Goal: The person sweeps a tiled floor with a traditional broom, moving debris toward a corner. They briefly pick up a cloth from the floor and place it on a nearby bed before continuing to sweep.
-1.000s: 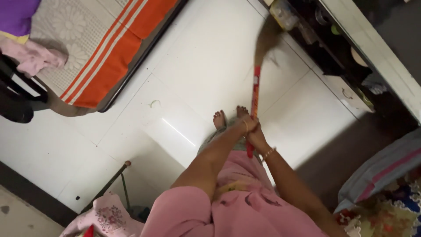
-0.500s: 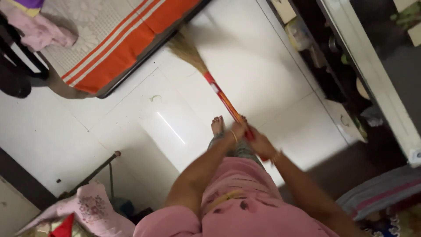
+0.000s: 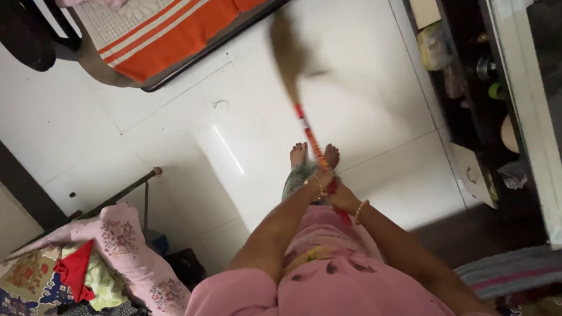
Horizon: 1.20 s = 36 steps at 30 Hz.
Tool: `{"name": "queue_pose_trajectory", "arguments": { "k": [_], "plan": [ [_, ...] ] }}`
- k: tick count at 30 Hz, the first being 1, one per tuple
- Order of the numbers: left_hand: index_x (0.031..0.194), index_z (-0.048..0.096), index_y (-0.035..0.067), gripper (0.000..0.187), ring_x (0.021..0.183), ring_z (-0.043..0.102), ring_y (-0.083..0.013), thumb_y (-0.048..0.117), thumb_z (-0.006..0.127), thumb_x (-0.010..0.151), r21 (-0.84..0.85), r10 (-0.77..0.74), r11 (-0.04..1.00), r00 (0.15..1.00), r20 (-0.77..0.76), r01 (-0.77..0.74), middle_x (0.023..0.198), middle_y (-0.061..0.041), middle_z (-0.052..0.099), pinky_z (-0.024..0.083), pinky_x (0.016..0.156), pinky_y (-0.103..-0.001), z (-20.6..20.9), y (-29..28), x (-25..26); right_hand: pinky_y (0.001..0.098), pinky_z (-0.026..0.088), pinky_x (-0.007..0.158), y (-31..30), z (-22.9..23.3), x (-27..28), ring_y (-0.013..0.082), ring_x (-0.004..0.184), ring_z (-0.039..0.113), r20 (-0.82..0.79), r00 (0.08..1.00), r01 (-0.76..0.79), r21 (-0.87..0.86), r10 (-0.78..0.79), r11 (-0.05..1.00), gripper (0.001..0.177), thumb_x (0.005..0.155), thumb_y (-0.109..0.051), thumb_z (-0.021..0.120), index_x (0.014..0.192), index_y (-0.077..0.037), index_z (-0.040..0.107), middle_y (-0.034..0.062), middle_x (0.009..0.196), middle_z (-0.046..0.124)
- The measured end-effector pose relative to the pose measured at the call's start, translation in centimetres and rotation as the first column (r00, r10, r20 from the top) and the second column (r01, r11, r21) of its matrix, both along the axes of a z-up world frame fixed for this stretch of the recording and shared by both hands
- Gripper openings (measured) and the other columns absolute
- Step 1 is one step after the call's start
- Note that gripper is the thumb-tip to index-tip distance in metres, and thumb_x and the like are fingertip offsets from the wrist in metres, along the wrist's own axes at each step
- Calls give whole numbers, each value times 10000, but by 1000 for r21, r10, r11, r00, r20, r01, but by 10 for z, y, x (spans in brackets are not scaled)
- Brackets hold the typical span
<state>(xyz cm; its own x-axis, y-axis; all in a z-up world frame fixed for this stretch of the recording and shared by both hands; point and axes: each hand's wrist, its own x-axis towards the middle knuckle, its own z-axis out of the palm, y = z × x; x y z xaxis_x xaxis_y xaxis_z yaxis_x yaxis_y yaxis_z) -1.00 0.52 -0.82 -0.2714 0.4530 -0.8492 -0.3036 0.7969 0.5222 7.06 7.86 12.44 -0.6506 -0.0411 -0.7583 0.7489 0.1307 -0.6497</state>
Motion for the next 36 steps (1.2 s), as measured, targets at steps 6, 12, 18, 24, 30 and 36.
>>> {"name": "queue_pose_trajectory", "arguments": {
  "k": [6,12,18,24,30,36],
  "plan": [
    [1114,654,-14,225,1145,612,-443,90,543,949,-3,55,998,950,-309,-59,1180,-264,651,459,1016,-597,37,-26,5,474,609,795,-15,85,-44,419,893,754,278,936,-238,39,218,970,859,768,-202,638,1563,-204,315,230,1095,720],
    [1119,615,-24,361,1034,689,-456,278,600,923,-38,445,896,888,113,-443,1089,-286,677,565,875,-538,87,-18,35,466,573,826,-6,63,30,417,985,711,123,991,-87,301,52,950,808,830,-180,650,1561,-193,304,256,1112,711],
    [1212,627,-19,532,1120,670,-435,460,568,985,-92,90,991,994,-68,-96,1152,-282,691,502,1017,-480,49,23,-55,406,527,926,0,-50,-26,311,1186,627,-564,815,290,198,-133,936,652,1062,2,570,1620,-81,242,221,1395,598],
    [1267,497,-27,525,1119,674,-425,414,520,985,-160,211,958,964,-162,-237,1166,-291,686,526,996,-485,-30,-7,-203,318,482,423,-31,-149,-197,181,551,611,-6,886,451,-223,-464,864,542,970,-91,715,1385,-58,368,89,816,613],
    [1367,462,64,546,1184,655,-347,400,549,945,-298,185,931,975,-120,-213,1281,-179,660,534,997,-475,-71,-67,-316,333,542,765,-96,-272,-277,198,958,618,4,953,299,-172,-303,938,627,929,-29,693,1444,-66,338,94,1133,599],
    [1389,450,78,545,1223,606,-376,347,586,934,-320,175,923,973,-148,-215,1298,-195,644,481,1029,-492,-194,-128,-265,338,568,988,-138,-303,-262,180,1164,654,-183,977,91,-109,-110,990,692,908,-134,766,1432,-28,326,98,1279,625]
  ]
}}
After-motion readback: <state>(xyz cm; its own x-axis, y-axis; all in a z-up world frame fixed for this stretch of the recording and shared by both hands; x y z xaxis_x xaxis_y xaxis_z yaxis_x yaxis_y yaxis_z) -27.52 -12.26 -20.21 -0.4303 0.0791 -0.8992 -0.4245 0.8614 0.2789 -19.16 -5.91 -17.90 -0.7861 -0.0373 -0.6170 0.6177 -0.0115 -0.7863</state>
